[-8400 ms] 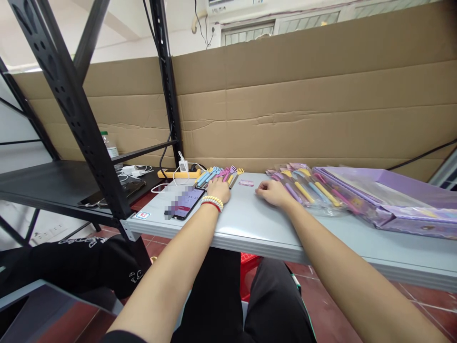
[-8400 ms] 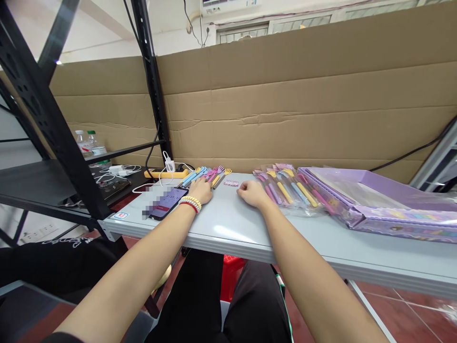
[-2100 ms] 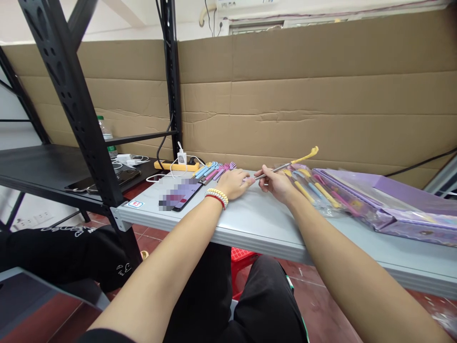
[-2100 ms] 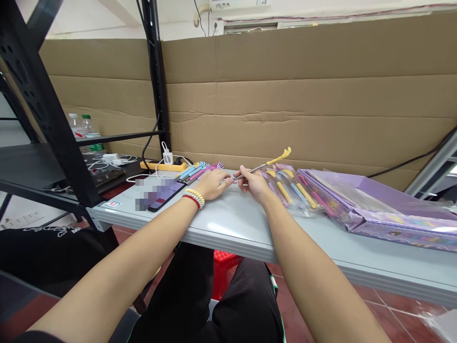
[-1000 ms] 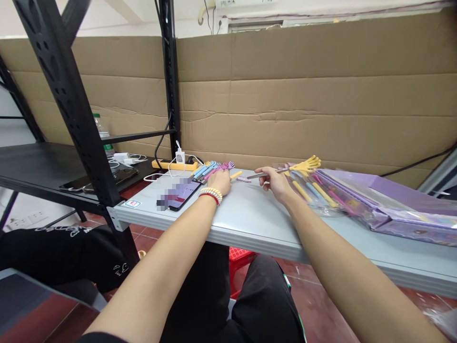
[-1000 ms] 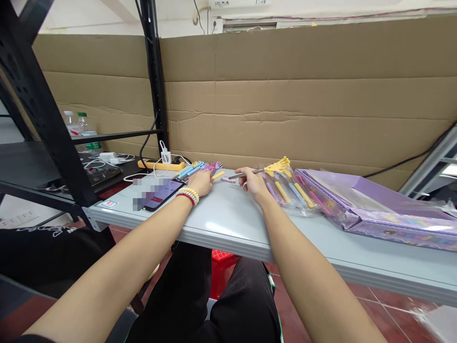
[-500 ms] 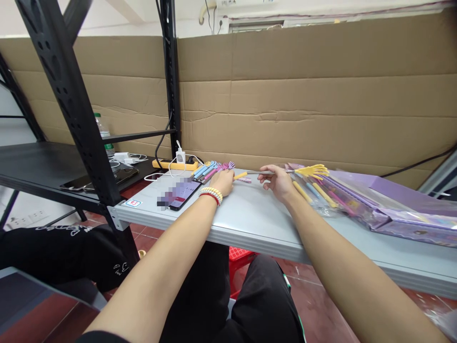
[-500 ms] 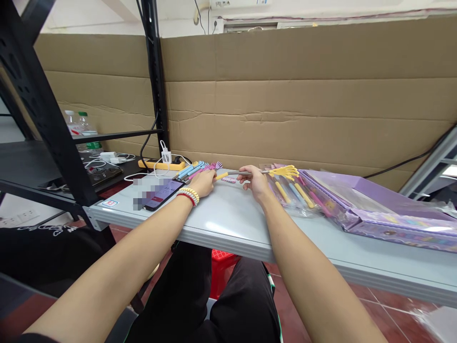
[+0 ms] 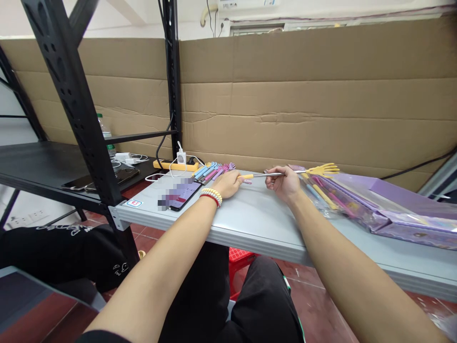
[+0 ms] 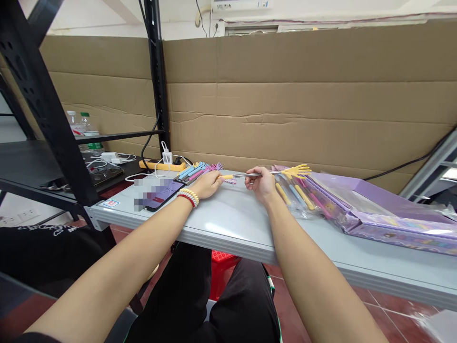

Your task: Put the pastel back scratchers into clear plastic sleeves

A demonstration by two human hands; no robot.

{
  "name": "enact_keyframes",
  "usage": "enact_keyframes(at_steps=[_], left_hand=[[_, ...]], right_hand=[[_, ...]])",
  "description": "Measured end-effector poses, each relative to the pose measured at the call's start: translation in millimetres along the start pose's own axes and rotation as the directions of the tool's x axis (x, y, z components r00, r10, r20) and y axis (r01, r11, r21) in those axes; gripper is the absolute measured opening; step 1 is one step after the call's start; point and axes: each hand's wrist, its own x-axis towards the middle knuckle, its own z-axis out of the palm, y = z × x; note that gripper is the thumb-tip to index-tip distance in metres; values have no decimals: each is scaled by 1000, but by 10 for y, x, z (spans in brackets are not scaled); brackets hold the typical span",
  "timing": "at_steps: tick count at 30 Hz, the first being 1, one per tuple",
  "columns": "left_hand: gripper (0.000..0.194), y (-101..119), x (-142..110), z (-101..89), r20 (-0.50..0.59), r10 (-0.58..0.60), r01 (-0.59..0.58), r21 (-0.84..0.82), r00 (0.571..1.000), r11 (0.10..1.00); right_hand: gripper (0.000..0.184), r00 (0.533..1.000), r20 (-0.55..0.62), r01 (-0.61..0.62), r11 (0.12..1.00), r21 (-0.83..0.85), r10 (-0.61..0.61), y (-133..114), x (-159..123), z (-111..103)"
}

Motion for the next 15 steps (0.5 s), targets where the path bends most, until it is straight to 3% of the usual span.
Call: enact_keyframes(at_steps=[6,15], left_hand=[[49,123,-66,-119,71,-75,70,66,995,995],[54,97,-87,-130,67,-17,14,41,998,999]], right_hand=[[19,993,114,-29,998,-51,35,-32,-77,17],[28,964,233,-118,992,-51,127,-32,-103,-4]])
